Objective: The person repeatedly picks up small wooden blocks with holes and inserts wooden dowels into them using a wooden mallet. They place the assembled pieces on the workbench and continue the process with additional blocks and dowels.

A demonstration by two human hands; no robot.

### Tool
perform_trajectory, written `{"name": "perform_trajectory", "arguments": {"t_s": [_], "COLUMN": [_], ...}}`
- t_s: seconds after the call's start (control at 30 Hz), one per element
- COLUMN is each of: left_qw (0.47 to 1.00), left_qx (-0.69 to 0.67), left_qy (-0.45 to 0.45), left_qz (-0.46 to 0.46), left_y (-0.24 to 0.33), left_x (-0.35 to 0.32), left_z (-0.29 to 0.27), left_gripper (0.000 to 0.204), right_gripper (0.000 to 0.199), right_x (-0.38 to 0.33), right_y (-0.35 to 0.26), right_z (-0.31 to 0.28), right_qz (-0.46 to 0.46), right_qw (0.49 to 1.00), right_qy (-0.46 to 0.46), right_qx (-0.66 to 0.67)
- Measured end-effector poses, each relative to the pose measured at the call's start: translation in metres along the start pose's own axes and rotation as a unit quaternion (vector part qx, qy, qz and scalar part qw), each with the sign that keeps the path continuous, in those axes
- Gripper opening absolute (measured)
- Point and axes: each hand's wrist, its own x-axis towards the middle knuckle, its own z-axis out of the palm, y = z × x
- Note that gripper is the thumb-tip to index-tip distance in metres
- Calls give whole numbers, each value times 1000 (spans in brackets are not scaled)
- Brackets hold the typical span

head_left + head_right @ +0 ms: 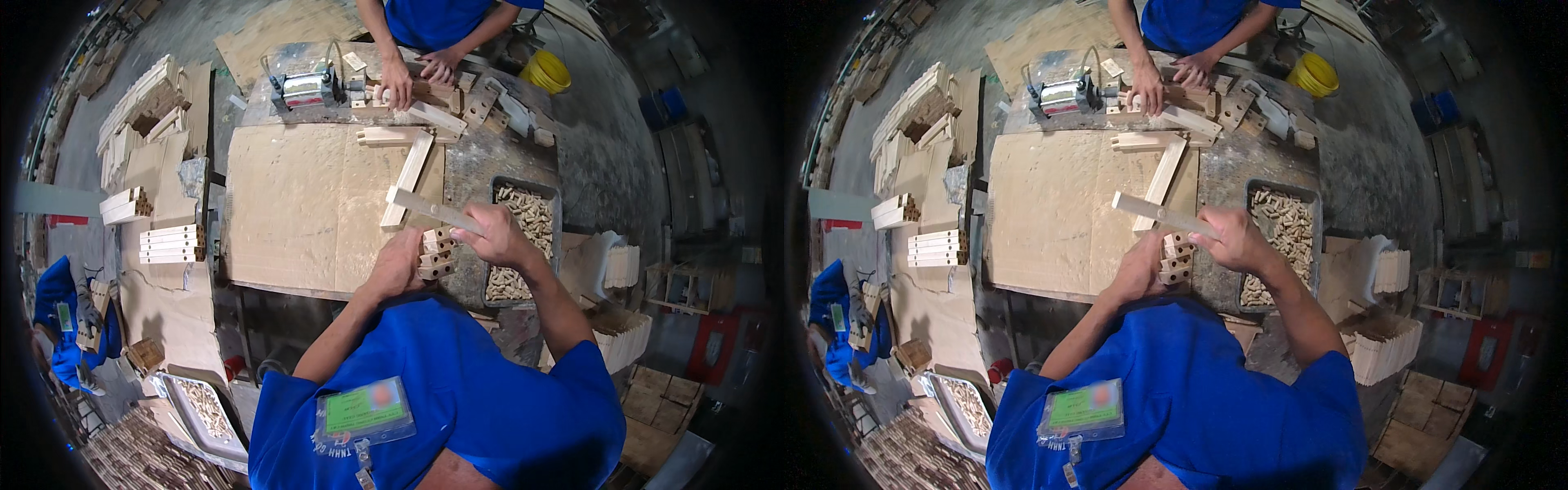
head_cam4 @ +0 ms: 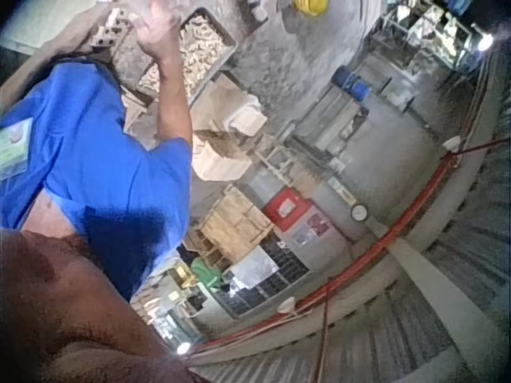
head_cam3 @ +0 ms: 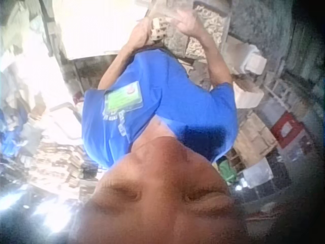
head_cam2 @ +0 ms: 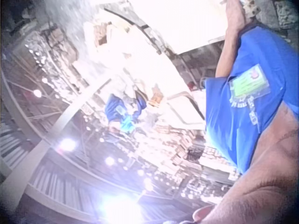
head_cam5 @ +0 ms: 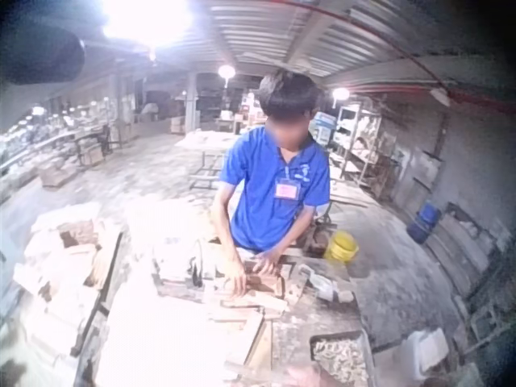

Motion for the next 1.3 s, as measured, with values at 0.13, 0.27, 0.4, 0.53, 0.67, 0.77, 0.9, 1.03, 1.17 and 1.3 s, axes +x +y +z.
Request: {"name": "perform_trajectory", "arguments": {"t_s": [0.13,0.27,0.4,0.53,0.67,0.77,0.9,1.03,1.17,1.3], "left_qw": [1000,1000,1000,999,998,998,999,998,998,998], "left_qx": [5,9,19,42,51,48,42,55,48,46], "left_qy": [6,10,-1,23,0,-10,2,-1,-11,-6], "left_qz": [-8,-10,-18,6,-22,-39,-22,-39,-26,-33], "left_y": [-1,-3,-3,-14,-15,-8,-8,-10,-6,-6], "left_x": [0,-1,-3,-6,-2,2,1,-4,-1,-4], "left_z": [1,1,3,9,9,8,7,7,5,4], "left_gripper": [77,78,71,61,62,66,69,71,70,69], "right_gripper": [28,29,26,22,21,26,29,25,20,22], "right_x": [8,14,9,5,4,1,-15,-30,-49,-57], "right_y": [0,-6,-10,-12,-9,-6,-5,-7,17,11], "right_z": [0,0,4,15,19,18,18,1,2,-6], "right_qz": [-80,-76,-36,10,41,55,57,213,284,269], "right_qw": [995,995,997,998,997,997,991,944,844,838], "right_qy": [-4,-21,-28,0,26,45,104,67,135,97], "right_qx": [-57,-62,-56,-58,-60,-24,57,242,434,464]}}
